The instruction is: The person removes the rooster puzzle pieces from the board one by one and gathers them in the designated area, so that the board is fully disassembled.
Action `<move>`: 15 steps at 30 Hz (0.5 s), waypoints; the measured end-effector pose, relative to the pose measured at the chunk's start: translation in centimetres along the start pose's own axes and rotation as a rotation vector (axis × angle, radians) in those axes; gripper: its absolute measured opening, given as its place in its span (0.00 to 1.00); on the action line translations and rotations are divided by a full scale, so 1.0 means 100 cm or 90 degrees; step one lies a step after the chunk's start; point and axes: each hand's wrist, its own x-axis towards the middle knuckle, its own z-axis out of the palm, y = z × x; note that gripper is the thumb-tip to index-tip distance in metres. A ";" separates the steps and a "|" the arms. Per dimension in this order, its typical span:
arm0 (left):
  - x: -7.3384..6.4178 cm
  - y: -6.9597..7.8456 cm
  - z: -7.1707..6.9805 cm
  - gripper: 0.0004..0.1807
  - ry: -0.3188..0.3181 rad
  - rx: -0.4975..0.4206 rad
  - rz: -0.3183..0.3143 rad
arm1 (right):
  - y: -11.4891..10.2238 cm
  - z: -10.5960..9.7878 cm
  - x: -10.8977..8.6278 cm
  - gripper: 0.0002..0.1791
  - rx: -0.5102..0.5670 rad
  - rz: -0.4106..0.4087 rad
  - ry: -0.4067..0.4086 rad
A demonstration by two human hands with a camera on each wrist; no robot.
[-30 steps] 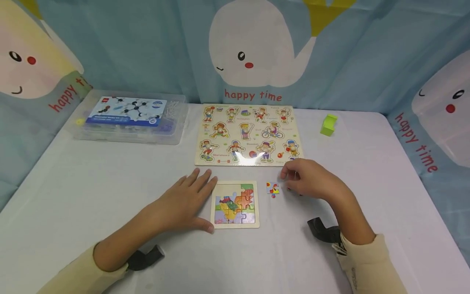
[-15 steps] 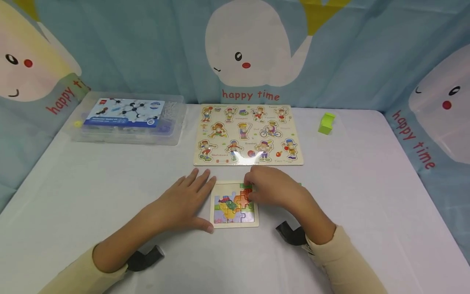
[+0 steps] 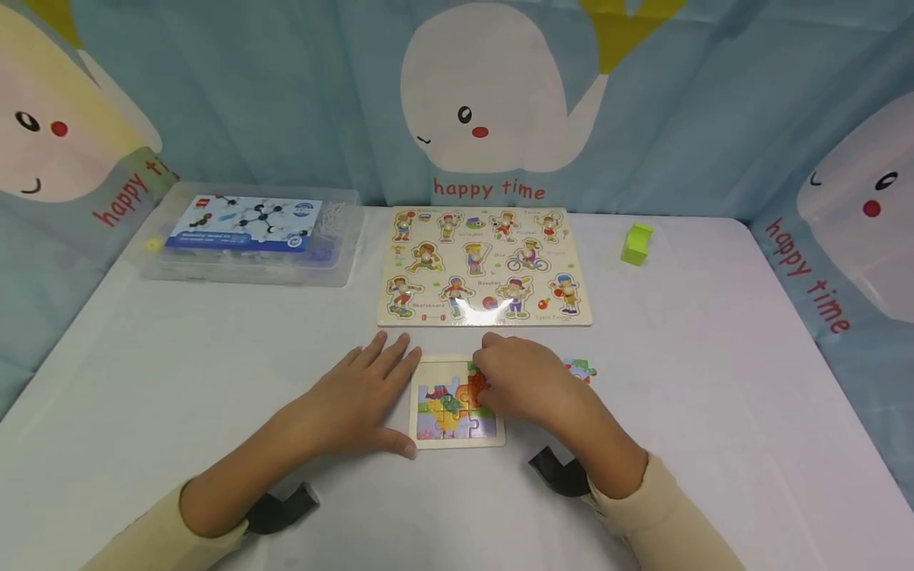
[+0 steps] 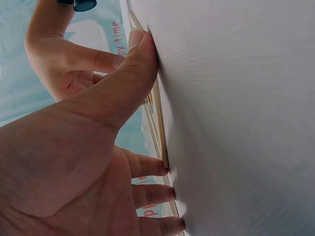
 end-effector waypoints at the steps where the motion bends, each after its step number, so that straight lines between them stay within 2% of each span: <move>1: 0.000 0.000 0.000 0.66 0.001 -0.001 0.000 | 0.000 0.000 0.000 0.14 -0.002 0.000 0.001; 8: 0.000 0.001 0.001 0.65 0.005 -0.001 0.000 | -0.001 0.000 -0.002 0.13 -0.020 0.001 0.000; 15: 0.001 0.000 0.001 0.66 0.000 0.000 -0.006 | 0.006 -0.001 -0.001 0.09 0.024 -0.020 -0.004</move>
